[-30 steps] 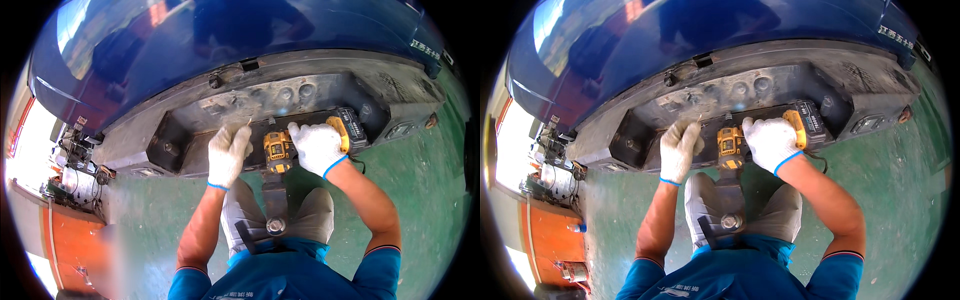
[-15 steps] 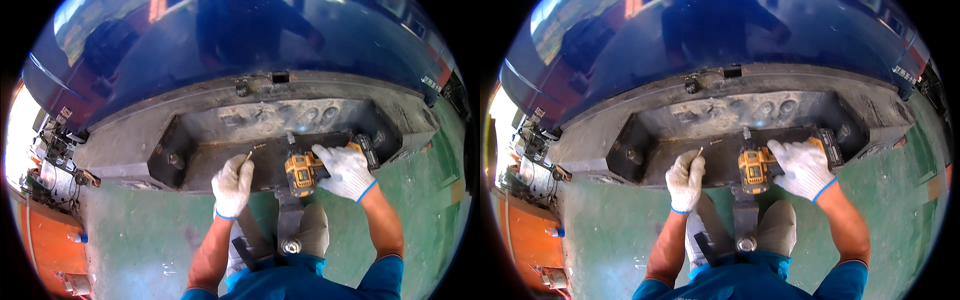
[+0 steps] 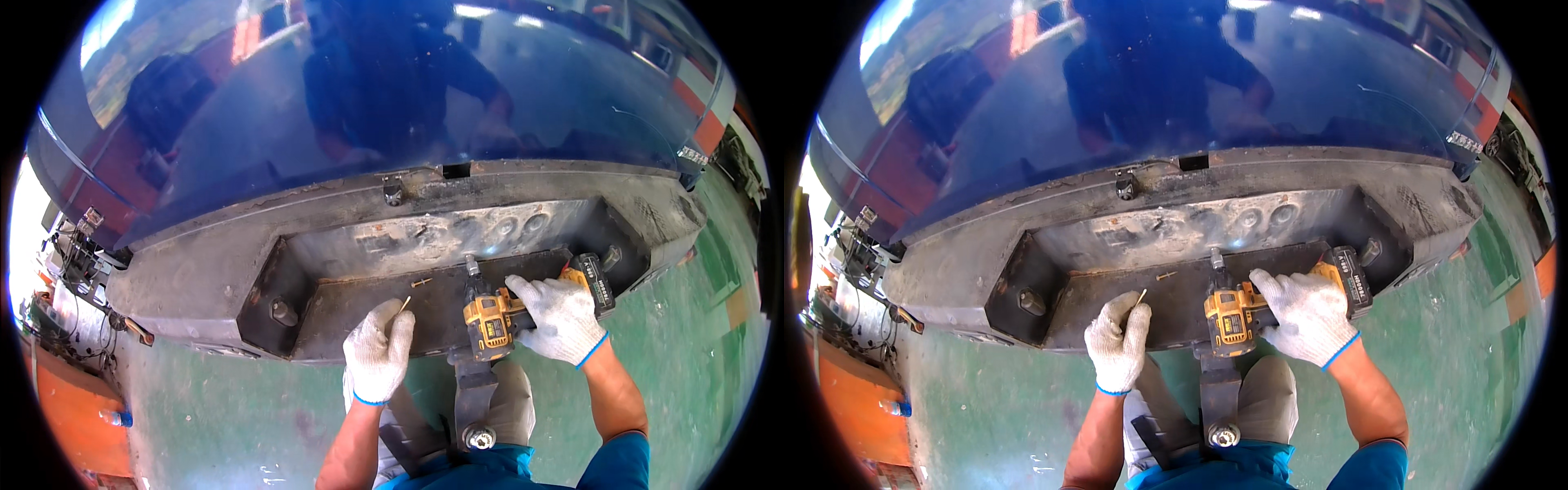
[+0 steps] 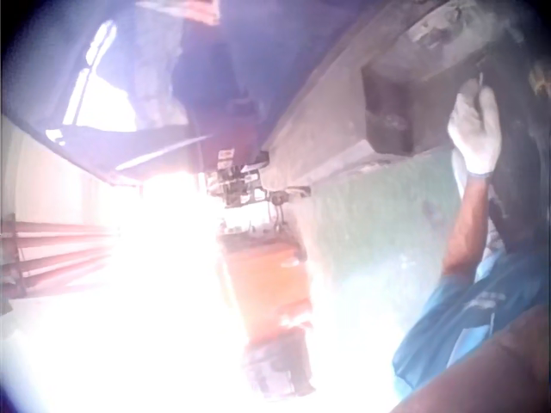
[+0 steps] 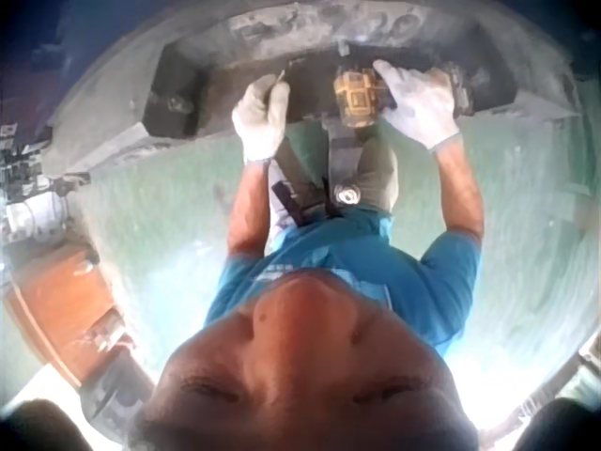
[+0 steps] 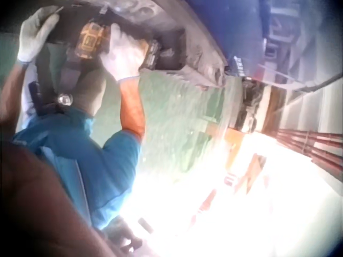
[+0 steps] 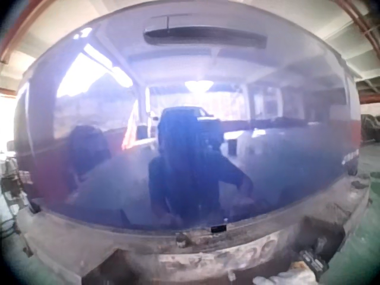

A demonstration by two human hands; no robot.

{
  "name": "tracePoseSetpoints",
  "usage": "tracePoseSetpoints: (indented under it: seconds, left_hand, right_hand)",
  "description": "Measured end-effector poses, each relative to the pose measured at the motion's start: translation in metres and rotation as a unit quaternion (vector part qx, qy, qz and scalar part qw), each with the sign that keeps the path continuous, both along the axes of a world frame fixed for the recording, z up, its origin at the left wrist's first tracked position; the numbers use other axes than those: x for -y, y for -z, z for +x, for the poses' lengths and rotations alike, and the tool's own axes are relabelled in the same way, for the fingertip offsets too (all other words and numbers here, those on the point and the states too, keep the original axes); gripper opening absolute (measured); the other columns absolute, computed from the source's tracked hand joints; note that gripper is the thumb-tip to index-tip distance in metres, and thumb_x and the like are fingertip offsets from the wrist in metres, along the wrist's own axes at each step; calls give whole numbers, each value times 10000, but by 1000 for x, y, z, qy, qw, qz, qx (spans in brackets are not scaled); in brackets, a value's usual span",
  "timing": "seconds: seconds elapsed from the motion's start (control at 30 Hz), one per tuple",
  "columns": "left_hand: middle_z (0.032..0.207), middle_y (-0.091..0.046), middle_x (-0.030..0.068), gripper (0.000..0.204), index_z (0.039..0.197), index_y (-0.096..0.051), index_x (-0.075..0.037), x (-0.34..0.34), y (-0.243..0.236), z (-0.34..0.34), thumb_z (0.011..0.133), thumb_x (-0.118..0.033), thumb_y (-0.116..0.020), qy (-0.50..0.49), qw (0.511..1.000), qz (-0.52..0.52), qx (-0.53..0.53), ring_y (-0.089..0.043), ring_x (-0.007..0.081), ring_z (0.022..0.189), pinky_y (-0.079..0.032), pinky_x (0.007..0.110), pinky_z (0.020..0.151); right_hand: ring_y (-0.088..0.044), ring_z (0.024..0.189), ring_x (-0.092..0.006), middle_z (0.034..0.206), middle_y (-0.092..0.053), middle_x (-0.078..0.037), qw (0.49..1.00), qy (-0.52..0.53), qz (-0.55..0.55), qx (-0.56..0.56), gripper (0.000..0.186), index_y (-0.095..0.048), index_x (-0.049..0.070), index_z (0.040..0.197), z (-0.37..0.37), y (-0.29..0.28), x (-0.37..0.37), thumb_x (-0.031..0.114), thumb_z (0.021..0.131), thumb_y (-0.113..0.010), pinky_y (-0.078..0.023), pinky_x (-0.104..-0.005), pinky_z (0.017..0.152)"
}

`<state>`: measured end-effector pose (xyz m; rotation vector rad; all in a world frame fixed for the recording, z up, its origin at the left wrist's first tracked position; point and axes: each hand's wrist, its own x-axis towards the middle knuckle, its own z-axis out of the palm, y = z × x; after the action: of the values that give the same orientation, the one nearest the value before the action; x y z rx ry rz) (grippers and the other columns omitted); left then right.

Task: The person uses a cordless impact driver to remove and install screws on the rear bumper of a blue car. They work on the lower section of the bumper, repeatedly loosening and tightening fasteners while another person assists nearby.

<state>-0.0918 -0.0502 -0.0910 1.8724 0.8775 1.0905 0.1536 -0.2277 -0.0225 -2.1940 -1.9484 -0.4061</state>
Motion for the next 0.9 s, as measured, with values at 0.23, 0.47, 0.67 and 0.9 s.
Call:
tracePoseSetpoints:
  seconds: [0.23,0.47,0.67,0.9]
  left_hand:
    - [1010,-830,191,255,1228,-795,-29,0,0,2,1017,-164,-840,-10,1000,-3,-1,-813,262,882,-628,366,845]
    - [1000,-833,186,268,1224,-796,-20,-2,7,4,1011,-176,-848,-18,999,36,-4,-817,264,865,-632,363,827]
    - [980,-828,185,269,1220,-800,-16,0,7,5,1010,-175,-851,-22,1000,22,-1,-812,266,847,-630,368,815]
    - [886,-812,117,220,1175,-803,-17,-1,8,7,1000,-145,-835,-21,998,63,14,-747,148,778,-606,327,770]
  right_hand:
    - [-716,995,-355,1131,-736,-148,1000,18,-10,-4,914,-630,39,1485,-8,-7,1,208,630,-905,-591,-473,908]
    - [-706,1115,-379,1275,-724,-161,1000,5,9,-25,882,-657,57,1472,-10,-11,8,227,648,-922,-588,-486,995]
    - [-722,1135,-346,1276,-719,-133,997,-59,47,-29,763,-703,78,1431,-21,-40,7,186,699,-893,-603,-472,978]
    - [-731,1040,-268,1227,-707,-78,980,-140,139,-3,635,-690,145,1470,-39,-70,-53,242,860,-838,-622,-396,818]
